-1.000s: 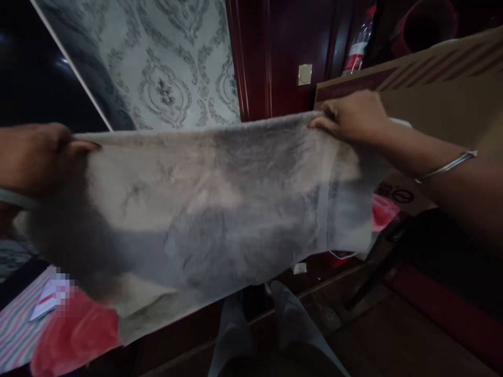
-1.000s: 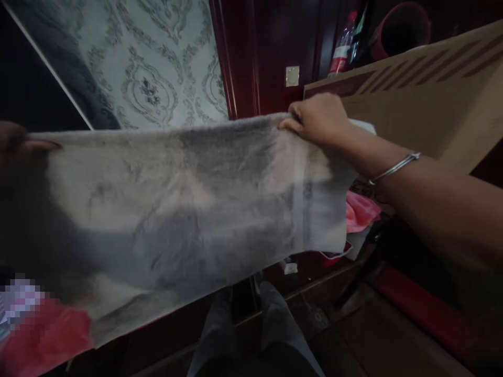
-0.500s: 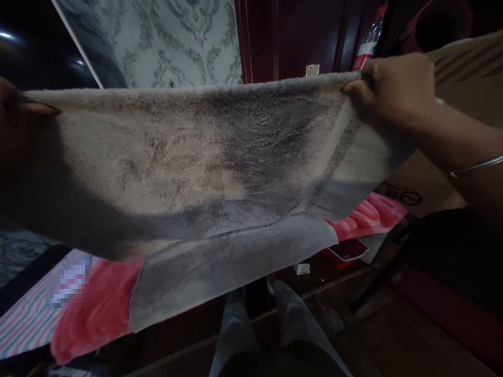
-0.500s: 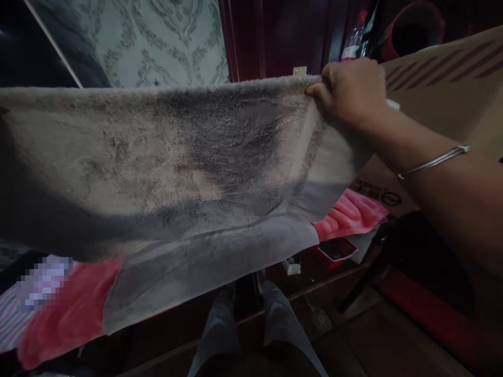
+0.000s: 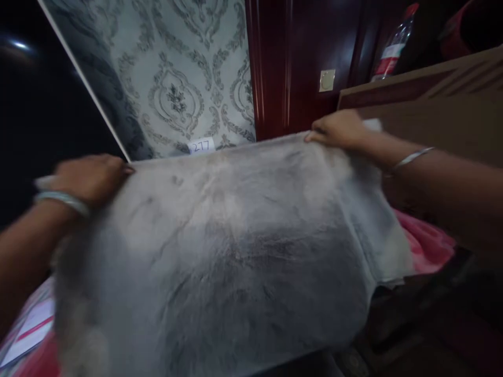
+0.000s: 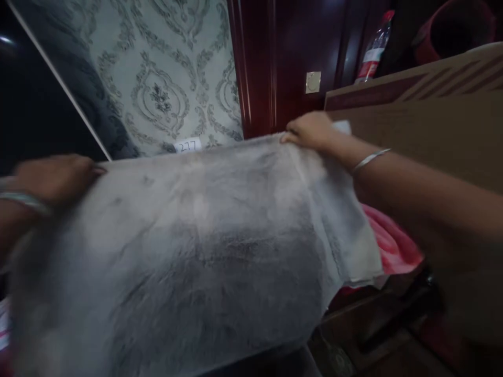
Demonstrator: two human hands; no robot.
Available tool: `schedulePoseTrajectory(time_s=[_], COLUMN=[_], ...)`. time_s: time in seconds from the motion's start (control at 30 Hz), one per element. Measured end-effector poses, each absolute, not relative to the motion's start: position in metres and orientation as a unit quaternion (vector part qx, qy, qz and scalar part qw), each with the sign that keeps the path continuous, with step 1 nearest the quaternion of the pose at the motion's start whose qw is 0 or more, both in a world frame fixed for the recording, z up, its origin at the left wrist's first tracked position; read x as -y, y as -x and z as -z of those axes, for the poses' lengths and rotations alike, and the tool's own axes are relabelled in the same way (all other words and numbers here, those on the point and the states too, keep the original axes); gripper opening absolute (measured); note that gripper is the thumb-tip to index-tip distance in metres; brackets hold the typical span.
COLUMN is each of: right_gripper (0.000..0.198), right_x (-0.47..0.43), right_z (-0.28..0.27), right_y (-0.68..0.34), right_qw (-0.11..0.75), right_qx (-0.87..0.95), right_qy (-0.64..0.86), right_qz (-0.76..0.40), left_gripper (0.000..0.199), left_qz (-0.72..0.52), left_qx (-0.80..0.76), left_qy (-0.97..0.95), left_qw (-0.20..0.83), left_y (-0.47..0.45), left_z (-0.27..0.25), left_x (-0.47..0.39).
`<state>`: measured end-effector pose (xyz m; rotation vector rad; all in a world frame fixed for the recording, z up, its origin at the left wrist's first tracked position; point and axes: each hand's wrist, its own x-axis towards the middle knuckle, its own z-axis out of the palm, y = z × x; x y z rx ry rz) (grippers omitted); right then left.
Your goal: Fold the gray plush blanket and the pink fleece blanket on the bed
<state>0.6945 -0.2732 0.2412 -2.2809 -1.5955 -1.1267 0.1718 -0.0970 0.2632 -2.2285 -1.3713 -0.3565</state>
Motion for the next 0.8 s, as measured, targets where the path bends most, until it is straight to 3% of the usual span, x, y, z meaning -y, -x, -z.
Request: schedulePoseTrajectory(time_s=[0.1,0.17,0.27,0.4,0.6,0.8], right_gripper=[0.025,0.034,0.048,0.053,0.055,0.056], right_x=[0.201,0.171,0.162,0.181,0.182,0.233], right_z=[-0.17,-0.111,-0.017,0.071,0.08,0.067], right_y=[-0.702,-0.7,-0.693,-0.693,-0.703,-0.712], right_qw=[0.134,0.178,0.152,0.139,0.159,0.137], right_qx=[0.577,0.576,0.651,0.628,0.614,0.604], right_qy=[0.74,0.754,0.726,0.764,0.772,0.784], right_qz=[0.319,0.26,0.16,0.058,0.024,-0.033], left_gripper=[0.061,0.048,0.055,0.057,0.045,0.048], left_qz=[0.081,0.046,-0.04,-0.004,0.071,0.108], left_qx=[0.426,0.443,0.463,0.492,0.483,0.45], left_qy=[0.866,0.868,0.875,0.868,0.872,0.885], left_qw=[0.248,0.221,0.136,0.063,0.038,0.041], left_y=[-0.225,-0.246,-0.254,-0.239,-0.234,-0.214], left_z=[-0.205,-0.147,-0.054,0.026,0.026,0.004], left_x=[0.045,0.024,0.011,0.003,0.002,0.045])
